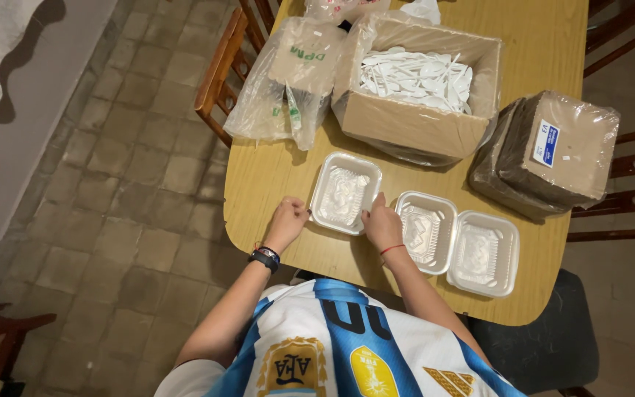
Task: A person is sorting and stacking clear plastic food containers on a table.
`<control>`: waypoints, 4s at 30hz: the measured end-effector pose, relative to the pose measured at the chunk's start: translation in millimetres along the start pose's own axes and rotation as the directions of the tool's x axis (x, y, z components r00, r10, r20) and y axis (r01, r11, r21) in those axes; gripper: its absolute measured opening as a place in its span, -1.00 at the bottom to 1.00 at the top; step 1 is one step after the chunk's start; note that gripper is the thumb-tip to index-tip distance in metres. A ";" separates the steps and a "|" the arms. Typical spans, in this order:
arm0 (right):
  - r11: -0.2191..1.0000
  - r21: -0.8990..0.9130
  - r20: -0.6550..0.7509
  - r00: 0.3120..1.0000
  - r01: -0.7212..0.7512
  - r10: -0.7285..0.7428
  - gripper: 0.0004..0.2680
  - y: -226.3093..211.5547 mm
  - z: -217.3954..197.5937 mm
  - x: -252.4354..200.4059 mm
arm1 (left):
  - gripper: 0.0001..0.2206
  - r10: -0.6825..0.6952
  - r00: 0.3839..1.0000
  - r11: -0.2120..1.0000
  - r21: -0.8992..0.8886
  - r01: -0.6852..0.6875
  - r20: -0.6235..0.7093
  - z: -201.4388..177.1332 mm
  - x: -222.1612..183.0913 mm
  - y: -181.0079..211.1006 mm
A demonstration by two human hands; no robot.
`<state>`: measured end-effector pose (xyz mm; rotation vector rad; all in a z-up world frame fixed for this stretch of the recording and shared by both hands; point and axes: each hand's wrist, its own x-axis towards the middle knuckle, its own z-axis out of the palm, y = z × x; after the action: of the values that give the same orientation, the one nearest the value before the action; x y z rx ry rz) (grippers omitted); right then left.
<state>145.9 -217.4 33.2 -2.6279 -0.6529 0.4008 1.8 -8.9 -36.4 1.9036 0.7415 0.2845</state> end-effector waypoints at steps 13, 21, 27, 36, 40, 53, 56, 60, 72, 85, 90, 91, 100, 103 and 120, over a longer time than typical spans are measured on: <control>0.799 0.571 0.258 0.965 -0.188 0.043 -0.68 0.0 19.7 -9.8 | -0.79 -0.227 0.950 0.954 -0.147 0.261 0.213 -32.2 -10.7 9.2; 0.615 0.746 0.445 0.878 -0.256 -0.174 -0.73 -65.3 49.2 -7.5 | -0.73 -0.354 0.932 0.933 -0.096 0.346 -0.082 -99.0 -37.9 -11.2; 0.668 0.694 0.519 0.830 -0.270 -0.204 -0.77 -88.2 64.9 8.4 | -0.75 -0.326 0.938 0.945 -0.039 0.324 -0.121 -115.5 -34.4 -25.4; 0.747 0.661 0.199 0.977 -0.076 -0.077 -0.81 -72.4 33.7 98.7 | -0.75 0.354 0.883 0.880 0.431 -0.201 -0.310 -149.6 51.4 17.4; 0.586 0.804 0.180 0.981 -0.101 -0.078 -0.84 -112.7 5.5 167.6 | -0.75 0.403 0.878 0.887 0.344 -0.307 -0.256 -146.8 174.8 28.7; -0.118 0.888 0.460 0.864 -0.445 0.204 -0.54 -131.9 87.2 274.2 | -0.37 -0.527 0.850 0.766 -0.420 0.486 0.021 -64.0 335.1 37.1; -0.166 0.879 0.476 0.829 -0.446 0.294 -0.50 -140.0 81.6 285.0 | -0.22 -0.631 0.774 0.628 -0.560 0.541 0.041 -57.4 347.8 45.6; -0.177 0.844 0.535 0.781 -0.506 0.323 -0.50 -141.7 86.8 299.9 | -0.13 -0.649 0.759 0.644 -0.501 0.578 0.041 -61.5 347.4 70.5; -0.143 0.875 0.483 0.811 -0.463 0.330 -0.61 -135.0 116.0 314.7 | -0.44 -0.602 0.789 0.736 -0.466 0.491 -0.119 -35.1 372.3 35.8; -0.236 0.894 0.446 0.810 -0.382 0.379 -0.73 -131.0 114.6 301.0 | -0.59 -0.538 0.829 0.382 -0.832 0.401 0.152 -46.1 362.6 46.4; -0.146 0.984 -0.096 0.994 0.102 0.052 -0.73 -128.1 108.4 247.2 | -0.71 -0.379 0.883 0.292 -0.869 0.399 0.278 -64.1 360.6 61.2; -0.147 0.984 -0.096 0.994 0.102 0.050 -0.73 -126.0 106.0 231.1 | -0.71 -0.379 0.883 0.293 -0.870 0.397 0.276 -65.3 363.7 56.6; 0.815 0.076 -0.240 0.803 0.575 -0.545 -0.57 -127.2 63.8 208.3 | -0.72 -0.446 0.850 0.413 -0.778 0.474 0.281 -72.2 367.3 38.7; 0.922 0.128 0.090 0.922 0.365 -0.377 -0.54 -124.8 73.0 237.0 | -0.70 -0.331 0.865 0.374 -0.789 0.488 0.379 -64.9 378.0 5.5; 0.512 0.699 0.604 0.795 -0.499 -0.052 -0.63 -76.6 65.8 39.3 | -0.32 -0.295 0.935 0.841 0.518 0.157 0.195 -166.8 111.8 -4.4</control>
<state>126.1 -115.3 2.6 -1.5943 -0.1281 1.2648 3.4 184.1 19.3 2.2447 0.9058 -0.3494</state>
